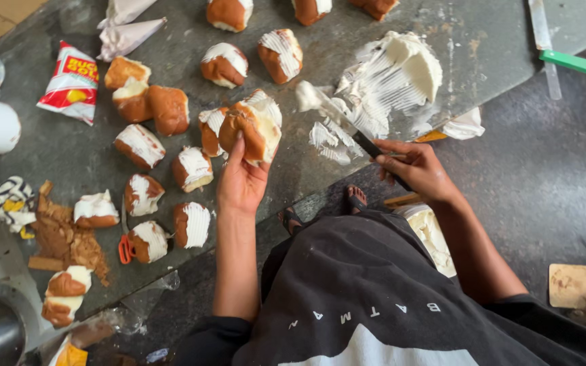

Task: The person prepares cream buns by cutting open individual buns and spreading a white cream filling inside using a knife.

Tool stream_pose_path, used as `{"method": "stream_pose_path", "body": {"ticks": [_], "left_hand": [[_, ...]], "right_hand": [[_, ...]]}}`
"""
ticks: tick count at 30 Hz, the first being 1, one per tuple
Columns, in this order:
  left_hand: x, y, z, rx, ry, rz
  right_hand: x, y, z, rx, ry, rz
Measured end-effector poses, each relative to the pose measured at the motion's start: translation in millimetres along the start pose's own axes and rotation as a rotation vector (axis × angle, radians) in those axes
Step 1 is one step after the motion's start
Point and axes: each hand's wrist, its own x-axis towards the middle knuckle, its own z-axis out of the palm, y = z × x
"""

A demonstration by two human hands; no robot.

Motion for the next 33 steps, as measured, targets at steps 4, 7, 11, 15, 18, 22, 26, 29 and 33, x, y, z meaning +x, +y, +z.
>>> {"method": "stream_pose_path", "body": {"ticks": [4, 7, 11, 15, 18, 22, 26, 29, 33], "left_hand": [[-6, 3, 20, -0.14, -0.127, 0.034], [-11, 12, 40, -0.22, -0.229, 0.05], [-20, 31, 57, -0.261, -0.396, 0.074], [-13, 53, 52, -0.34, -0.426, 0.105], [-7, 66, 46, -0.312, -0.358, 0.247], [-3, 68, 58, -0.168, -0.279, 0.459], [-12, 47, 87, 0.131, -0.217, 0.685], [-26, 39, 106, 0.483, -0.102, 0.845], [-33, 35, 110, 0.614, -0.116, 0.969]], "right_hand": [[-13, -47, 49, 0.027, -0.077, -0.344], [-15, -75, 85, -0.081, -0.007, -0.57], [-22, -88, 106, -0.411, 0.133, -0.812], [-40, -74, 110, -0.575, 0.208, -0.843], [-54, -66, 99, -0.536, 0.161, -0.814], [-45, -81, 101, -0.32, 0.202, -0.631], [-32, -118, 127, 0.002, 0.162, -0.28], [-27, -141, 148, 0.152, 0.11, -0.216], [-27, -150, 154, 0.13, 0.083, -0.273]]}}
